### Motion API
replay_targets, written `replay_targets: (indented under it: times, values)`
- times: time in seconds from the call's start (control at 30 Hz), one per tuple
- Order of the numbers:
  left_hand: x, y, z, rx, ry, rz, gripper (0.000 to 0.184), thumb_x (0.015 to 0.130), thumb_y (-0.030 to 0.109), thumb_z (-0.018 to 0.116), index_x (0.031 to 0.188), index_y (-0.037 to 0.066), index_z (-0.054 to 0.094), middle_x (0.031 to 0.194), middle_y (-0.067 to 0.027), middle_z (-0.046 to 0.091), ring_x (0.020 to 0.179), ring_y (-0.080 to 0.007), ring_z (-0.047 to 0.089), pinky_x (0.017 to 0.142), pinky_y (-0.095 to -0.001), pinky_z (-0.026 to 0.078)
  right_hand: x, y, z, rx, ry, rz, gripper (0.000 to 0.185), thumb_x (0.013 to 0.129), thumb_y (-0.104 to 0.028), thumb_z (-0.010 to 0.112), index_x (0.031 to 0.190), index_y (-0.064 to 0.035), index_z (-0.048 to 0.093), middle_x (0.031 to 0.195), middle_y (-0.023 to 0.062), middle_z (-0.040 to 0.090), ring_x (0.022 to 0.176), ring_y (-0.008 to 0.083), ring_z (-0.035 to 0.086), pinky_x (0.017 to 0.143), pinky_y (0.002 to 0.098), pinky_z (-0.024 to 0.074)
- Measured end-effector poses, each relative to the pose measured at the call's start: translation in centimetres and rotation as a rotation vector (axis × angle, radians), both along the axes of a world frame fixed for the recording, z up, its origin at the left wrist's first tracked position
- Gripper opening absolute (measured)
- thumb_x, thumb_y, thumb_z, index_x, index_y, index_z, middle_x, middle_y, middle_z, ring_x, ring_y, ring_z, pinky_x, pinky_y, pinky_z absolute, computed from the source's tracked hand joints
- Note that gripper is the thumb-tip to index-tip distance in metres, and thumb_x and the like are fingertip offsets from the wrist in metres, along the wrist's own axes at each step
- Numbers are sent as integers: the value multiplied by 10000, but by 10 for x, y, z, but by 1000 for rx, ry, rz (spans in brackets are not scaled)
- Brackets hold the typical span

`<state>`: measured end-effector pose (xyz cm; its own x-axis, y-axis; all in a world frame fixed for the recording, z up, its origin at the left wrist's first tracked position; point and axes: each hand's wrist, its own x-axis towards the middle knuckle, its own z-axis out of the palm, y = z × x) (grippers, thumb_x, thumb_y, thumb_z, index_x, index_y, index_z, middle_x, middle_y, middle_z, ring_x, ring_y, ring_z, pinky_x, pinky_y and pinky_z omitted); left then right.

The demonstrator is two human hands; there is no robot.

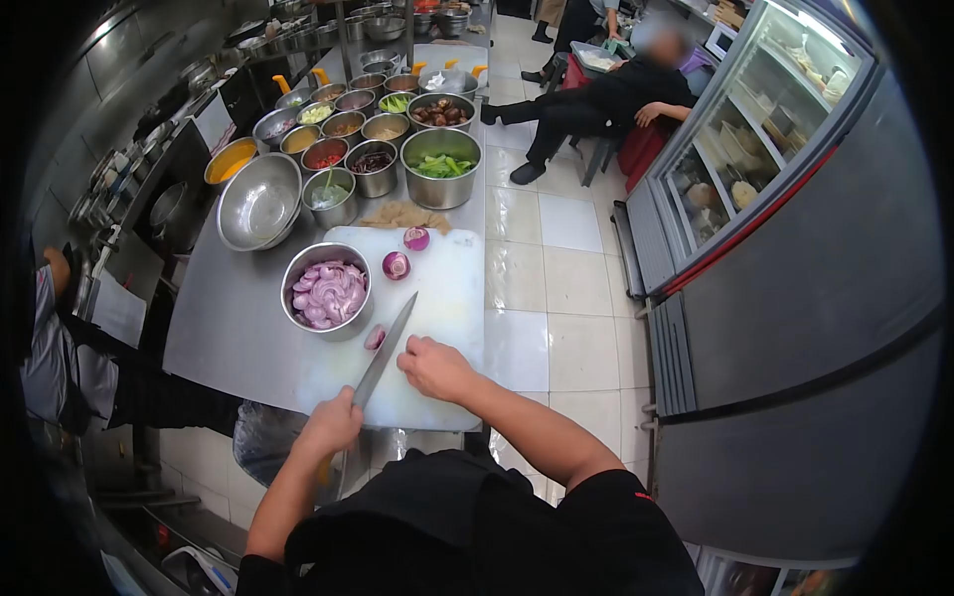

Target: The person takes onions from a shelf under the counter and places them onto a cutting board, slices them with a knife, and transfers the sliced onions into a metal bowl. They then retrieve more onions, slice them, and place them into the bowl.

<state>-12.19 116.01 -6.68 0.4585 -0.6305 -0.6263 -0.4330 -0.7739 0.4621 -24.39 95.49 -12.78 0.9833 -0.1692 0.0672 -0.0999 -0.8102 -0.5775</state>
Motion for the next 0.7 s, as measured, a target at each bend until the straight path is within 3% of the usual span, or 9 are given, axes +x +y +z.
replay_targets:
  times: [0.07,0.17,0.2,0.3,0.43,0.5,0.7]
  values:
    - [-4,10,-28,-62,-213,-106,262,945,166,456,1126,-19,496,962,-306,684,960,-492,659,869,-565,505,2,0,3,105,45,-112,130,820,-73,678,941,-27,669,1032,166,608,1051,363,597,892,440,525]
    - [-28,15,-25,-83,-204,-117,225,930,134,474,1101,-11,488,952,-292,684,955,-485,658,838,-580,502,-6,-4,-14,204,-100,0,243,823,-1,652,1055,-40,712,1136,196,627,1071,350,613,891,416,548]
    - [-32,17,-30,-108,-190,-124,220,934,133,468,1098,-14,480,948,-289,685,948,-488,658,828,-587,499,-8,-2,-14,165,-185,-18,217,825,6,672,1035,-44,698,1077,177,619,999,339,642,852,402,561]
    - [-34,14,-29,-147,-163,-118,211,944,145,465,1077,-19,452,902,-306,674,904,-507,644,807,-615,473,-12,1,0,287,-54,-102,154,825,-23,691,978,-26,676,1008,165,617,968,356,628,844,422,542]
    - [-33,16,3,-132,-185,-138,205,952,160,475,1050,-16,439,857,-306,671,857,-518,642,788,-624,468,-14,0,2,212,-102,-63,136,838,-38,704,965,-44,658,963,140,597,882,338,647,769,418,551]
    - [-37,22,-10,-111,-193,-138,203,954,158,475,1055,-15,442,849,-308,671,854,-520,644,782,-622,473,-14,0,-1,131,-133,-40,156,837,-24,710,983,-44,657,962,138,592,844,332,659,754,406,558]
    - [-31,13,5,-77,-189,-200,184,964,149,447,1065,-5,454,851,-306,682,858,-510,673,763,-615,505,-15,3,-1,118,-140,-75,146,820,-39,720,953,-45,660,944,138,611,869,353,648,768,418,547]
